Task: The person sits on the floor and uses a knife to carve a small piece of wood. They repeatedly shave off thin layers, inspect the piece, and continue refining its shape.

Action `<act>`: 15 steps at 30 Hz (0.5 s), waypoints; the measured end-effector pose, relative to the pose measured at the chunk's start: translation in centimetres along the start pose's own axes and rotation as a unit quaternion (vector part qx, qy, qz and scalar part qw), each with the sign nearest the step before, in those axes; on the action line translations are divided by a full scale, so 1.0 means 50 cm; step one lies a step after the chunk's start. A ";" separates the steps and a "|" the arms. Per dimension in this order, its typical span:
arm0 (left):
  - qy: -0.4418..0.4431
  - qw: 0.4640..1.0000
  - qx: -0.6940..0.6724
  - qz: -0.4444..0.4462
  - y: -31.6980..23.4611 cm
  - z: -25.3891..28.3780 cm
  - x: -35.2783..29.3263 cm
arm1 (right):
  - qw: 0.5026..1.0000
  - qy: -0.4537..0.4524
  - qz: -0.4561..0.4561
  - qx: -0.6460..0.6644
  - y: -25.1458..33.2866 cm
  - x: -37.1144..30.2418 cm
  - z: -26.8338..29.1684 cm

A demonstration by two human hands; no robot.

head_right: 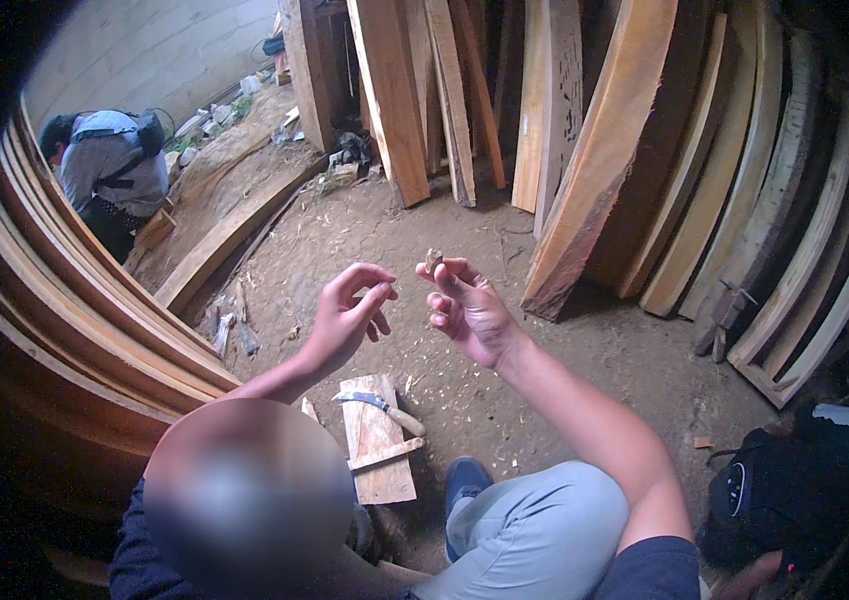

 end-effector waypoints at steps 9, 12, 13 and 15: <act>-0.007 1.000 0.019 -0.011 -0.028 -0.008 -0.009 | 0.994 0.089 0.013 0.059 0.022 -0.015 -0.035; 0.001 1.000 0.018 -0.014 -0.042 -0.012 -0.010 | 0.995 0.089 0.006 0.052 0.013 -0.011 -0.033; 0.004 0.999 0.025 -0.026 -0.053 -0.014 -0.012 | 0.996 0.083 0.005 0.042 0.007 -0.009 -0.031; 0.012 0.998 0.035 -0.052 -0.074 -0.024 -0.014 | 0.997 0.069 0.003 0.019 0.000 -0.010 -0.028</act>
Point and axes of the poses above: each hand's wrist, its own x-axis towards the middle knuckle, its own z-axis out of the back of the hand, y = z × x, the point moved 6 cm from there along x, towards the middle knuckle, and after that the axes turned 5 degrees about -z, right-handed, at the moved point
